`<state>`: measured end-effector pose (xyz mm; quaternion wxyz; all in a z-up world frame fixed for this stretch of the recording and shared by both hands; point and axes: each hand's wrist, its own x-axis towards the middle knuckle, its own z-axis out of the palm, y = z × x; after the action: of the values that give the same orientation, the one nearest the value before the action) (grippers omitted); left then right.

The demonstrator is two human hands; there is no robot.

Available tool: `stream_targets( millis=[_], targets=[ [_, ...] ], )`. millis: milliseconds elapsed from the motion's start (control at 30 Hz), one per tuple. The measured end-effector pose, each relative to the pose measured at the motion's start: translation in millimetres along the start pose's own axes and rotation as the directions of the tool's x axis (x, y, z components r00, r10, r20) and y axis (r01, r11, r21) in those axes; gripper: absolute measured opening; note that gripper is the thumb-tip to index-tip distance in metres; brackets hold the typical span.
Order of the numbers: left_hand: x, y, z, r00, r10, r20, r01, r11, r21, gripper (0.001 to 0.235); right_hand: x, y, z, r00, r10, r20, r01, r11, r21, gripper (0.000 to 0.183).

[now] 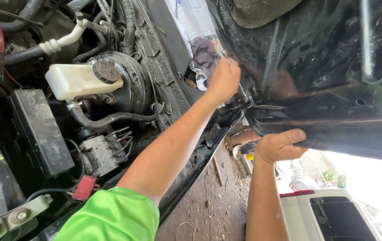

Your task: The person uses a wrench to tighten bolts on the car's hood hinge area. They repeatedly adjust the tool and their grip to secure the fasteners while the hood is open.

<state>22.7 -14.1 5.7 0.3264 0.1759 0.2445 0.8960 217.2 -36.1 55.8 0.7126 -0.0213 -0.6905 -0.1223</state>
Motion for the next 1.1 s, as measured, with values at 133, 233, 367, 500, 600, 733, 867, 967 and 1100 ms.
stream_targets(
  millis=[133,233,367,500,600,733,867,967,1100],
  targets=[
    [-41,2,11,0.708,0.694,-0.135,-0.616,0.699,0.364,0.018,-2,1,0,0.999,-0.01,-0.041,0.009,1.0,-0.025,0.072],
    [-90,19,16,0.658,0.75,-0.07,-0.676,0.629,0.384,0.013,0,-2,1,0.998,-0.038,-0.052,0.037,0.999,-0.016,0.072],
    [-129,33,5,0.345,0.919,0.19,-0.877,0.244,0.413,0.024,1,-7,0,1.0,0.021,-0.008,-0.021,0.998,0.056,0.072],
    [-113,26,-2,0.373,0.867,0.33,-0.877,0.212,0.432,0.023,0,0,-3,1.0,0.019,0.017,-0.019,1.0,0.021,0.071],
    [-103,21,-2,0.392,0.846,0.361,-0.88,0.229,0.417,0.024,0,4,-4,1.0,-0.007,0.02,0.006,1.0,0.021,0.071],
    [-76,15,0,0.511,0.855,0.086,-0.816,0.452,0.361,0.015,1,2,-2,1.0,-0.008,0.016,0.007,0.999,0.034,0.072],
    [-44,16,-11,0.593,0.782,-0.193,-0.701,0.619,0.354,0.015,-2,1,-4,1.0,-0.022,-0.007,0.022,0.999,0.023,0.071],
    [-18,5,-10,0.755,0.557,-0.346,-0.539,0.827,0.156,0.022,-2,3,-2,1.0,0.012,-0.021,-0.012,1.0,0.004,0.072],
    [9,-18,0,0.843,0.434,-0.318,-0.4,0.901,0.169,0.028,-1,4,-2,1.0,-0.005,0.004,0.005,0.999,0.033,0.073]
  ],
)
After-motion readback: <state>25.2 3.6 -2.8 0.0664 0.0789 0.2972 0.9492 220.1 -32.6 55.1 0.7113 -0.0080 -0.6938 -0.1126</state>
